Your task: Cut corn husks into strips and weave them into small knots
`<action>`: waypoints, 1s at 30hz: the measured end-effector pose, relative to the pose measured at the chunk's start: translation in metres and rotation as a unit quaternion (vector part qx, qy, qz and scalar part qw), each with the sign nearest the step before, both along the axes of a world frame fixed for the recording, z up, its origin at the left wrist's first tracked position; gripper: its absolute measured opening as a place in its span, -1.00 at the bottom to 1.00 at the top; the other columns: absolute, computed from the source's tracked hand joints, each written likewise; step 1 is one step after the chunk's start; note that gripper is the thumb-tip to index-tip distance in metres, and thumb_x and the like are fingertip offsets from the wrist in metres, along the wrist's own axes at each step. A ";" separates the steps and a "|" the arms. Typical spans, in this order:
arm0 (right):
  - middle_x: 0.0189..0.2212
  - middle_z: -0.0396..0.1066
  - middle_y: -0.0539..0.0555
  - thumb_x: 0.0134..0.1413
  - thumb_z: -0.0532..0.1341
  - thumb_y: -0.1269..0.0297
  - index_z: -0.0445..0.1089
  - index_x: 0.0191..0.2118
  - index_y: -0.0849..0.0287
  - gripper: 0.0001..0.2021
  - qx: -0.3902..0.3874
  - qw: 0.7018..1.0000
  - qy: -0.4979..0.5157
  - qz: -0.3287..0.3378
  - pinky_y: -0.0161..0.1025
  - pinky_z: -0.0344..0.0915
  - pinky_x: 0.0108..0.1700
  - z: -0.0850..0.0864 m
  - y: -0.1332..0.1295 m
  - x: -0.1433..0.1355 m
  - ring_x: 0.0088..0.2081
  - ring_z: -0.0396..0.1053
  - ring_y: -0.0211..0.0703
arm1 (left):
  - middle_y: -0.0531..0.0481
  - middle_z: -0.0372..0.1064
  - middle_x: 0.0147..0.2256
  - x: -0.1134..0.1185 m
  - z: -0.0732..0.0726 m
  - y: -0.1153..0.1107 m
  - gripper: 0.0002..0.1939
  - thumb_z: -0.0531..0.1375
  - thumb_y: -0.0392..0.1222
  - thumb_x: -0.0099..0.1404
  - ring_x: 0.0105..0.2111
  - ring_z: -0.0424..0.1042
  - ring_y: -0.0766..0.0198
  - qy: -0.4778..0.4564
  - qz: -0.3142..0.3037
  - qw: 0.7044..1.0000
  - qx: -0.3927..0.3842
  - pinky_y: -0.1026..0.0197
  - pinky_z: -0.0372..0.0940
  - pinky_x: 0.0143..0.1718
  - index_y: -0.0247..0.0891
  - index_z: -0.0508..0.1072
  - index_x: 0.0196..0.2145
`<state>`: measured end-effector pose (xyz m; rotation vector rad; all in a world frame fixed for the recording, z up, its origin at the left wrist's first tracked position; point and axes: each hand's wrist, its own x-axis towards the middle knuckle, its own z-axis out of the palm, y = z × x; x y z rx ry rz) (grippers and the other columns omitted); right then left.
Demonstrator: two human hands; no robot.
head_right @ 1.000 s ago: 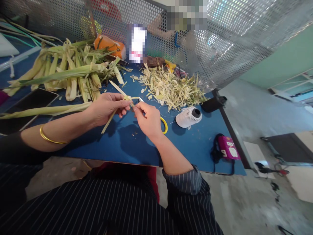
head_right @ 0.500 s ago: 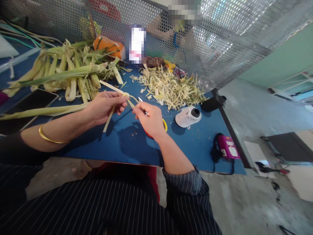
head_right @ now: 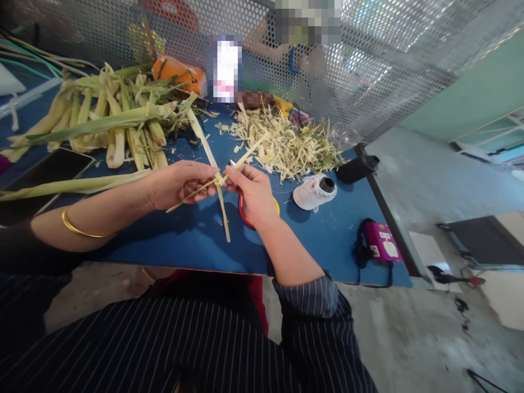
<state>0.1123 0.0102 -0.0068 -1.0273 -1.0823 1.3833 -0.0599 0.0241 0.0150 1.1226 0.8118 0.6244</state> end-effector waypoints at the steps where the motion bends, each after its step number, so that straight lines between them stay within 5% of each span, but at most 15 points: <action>1: -0.59 0.30 -0.11 -0.11 0.38 0.18 0.38 -0.53 0.16 -0.78 0.011 1.000 -0.004 -0.003 -0.35 0.24 -0.40 0.000 -0.001 -0.001 -0.53 0.22 -0.40 | 0.03 0.32 -0.58 0.001 -0.001 -0.001 -0.75 0.27 -0.07 0.15 -0.68 0.18 0.47 0.006 0.007 1.000 0.007 0.36 -0.04 -0.72 -0.30 0.45 -0.54; 7: -0.59 0.32 -0.10 -0.10 0.37 0.21 0.39 -0.52 0.17 -0.80 0.027 1.000 -0.004 0.001 -0.34 0.22 -0.42 -0.006 -0.002 -0.006 -0.54 0.23 -0.39 | 0.11 0.17 -0.70 0.005 -0.006 -0.005 -0.83 0.30 -0.17 0.13 -0.71 0.06 0.48 0.029 0.014 0.999 0.031 0.33 -0.10 -0.69 -0.30 0.51 -0.54; 12: -0.65 0.24 -0.11 -0.06 0.35 0.21 0.36 -0.55 0.15 -0.79 0.063 0.996 -0.011 -0.064 -0.34 0.15 -0.49 -0.011 0.001 -0.006 -0.57 0.14 -0.39 | 0.10 0.18 -0.72 0.004 -0.005 -0.004 -0.84 0.27 -0.23 0.13 -0.72 0.07 0.48 0.038 -0.004 0.998 0.043 0.33 -0.09 -0.69 -0.33 0.50 -0.56; 16: -0.68 0.22 -0.11 0.01 0.30 0.08 0.32 -0.59 0.16 -0.68 0.057 0.993 -0.093 -0.049 -0.32 0.11 -0.52 -0.006 0.001 -0.001 -0.61 0.13 -0.38 | 0.09 0.20 -0.70 0.003 -0.004 -0.003 -0.83 0.28 -0.24 0.14 -0.71 0.08 0.50 0.049 -0.012 0.998 0.041 0.34 -0.09 -0.68 -0.33 0.48 -0.58; 18: -0.74 0.17 -0.10 0.08 0.22 -0.04 0.31 -0.65 0.17 -0.56 0.075 0.973 -0.211 -0.050 -0.31 0.10 -0.52 0.001 -0.002 0.003 -0.64 0.11 -0.37 | 0.09 0.20 -0.68 0.002 -0.002 -0.003 -0.83 0.27 -0.22 0.16 -0.71 0.08 0.50 0.057 -0.015 0.998 0.035 0.34 -0.09 -0.68 -0.33 0.51 -0.54; 20: -0.76 0.13 -0.09 0.11 0.18 -0.07 0.28 -0.69 0.17 -0.50 0.150 0.924 -0.328 -0.125 -0.29 0.11 -0.46 0.010 -0.006 0.007 -0.63 0.10 -0.36 | 0.09 0.19 -0.67 0.002 0.000 -0.004 -0.80 0.25 -0.16 0.20 -0.71 0.07 0.51 0.062 -0.013 0.998 0.025 0.34 -0.11 -0.69 -0.34 0.53 -0.48; 23: -0.62 0.28 -0.04 0.13 0.19 -0.03 0.37 -0.60 0.17 -0.58 0.247 0.875 -0.380 -0.170 -0.27 0.19 -0.33 0.017 -0.009 0.010 -0.49 0.23 -0.31 | 0.10 0.17 -0.67 0.003 0.001 -0.006 -0.75 0.21 -0.11 0.26 -0.72 0.04 0.51 0.069 -0.017 0.997 0.018 0.35 -0.13 -0.71 -0.35 0.55 -0.45; 26: -0.49 0.37 -0.01 0.06 0.24 -0.04 0.45 -0.49 0.13 -0.66 0.217 0.918 -0.329 -0.052 -0.26 0.25 -0.28 0.016 -0.008 0.009 -0.38 0.31 -0.26 | 0.09 0.20 -0.68 0.004 0.000 -0.009 -0.76 0.21 -0.12 0.24 -0.73 0.06 0.50 0.085 -0.038 0.995 0.032 0.35 -0.10 -0.71 -0.33 0.55 -0.47; 30: -0.57 0.34 -0.06 -0.03 0.31 -0.01 0.42 -0.46 0.12 -0.72 0.050 0.983 -0.154 0.082 -0.29 0.23 -0.52 0.011 -0.008 0.005 -0.56 0.26 -0.30 | 0.03 0.27 -0.67 0.006 -0.002 -0.013 -0.71 0.25 -0.10 0.18 -0.72 0.14 0.47 0.110 -0.065 0.990 0.057 0.35 -0.04 -0.72 -0.32 0.49 -0.60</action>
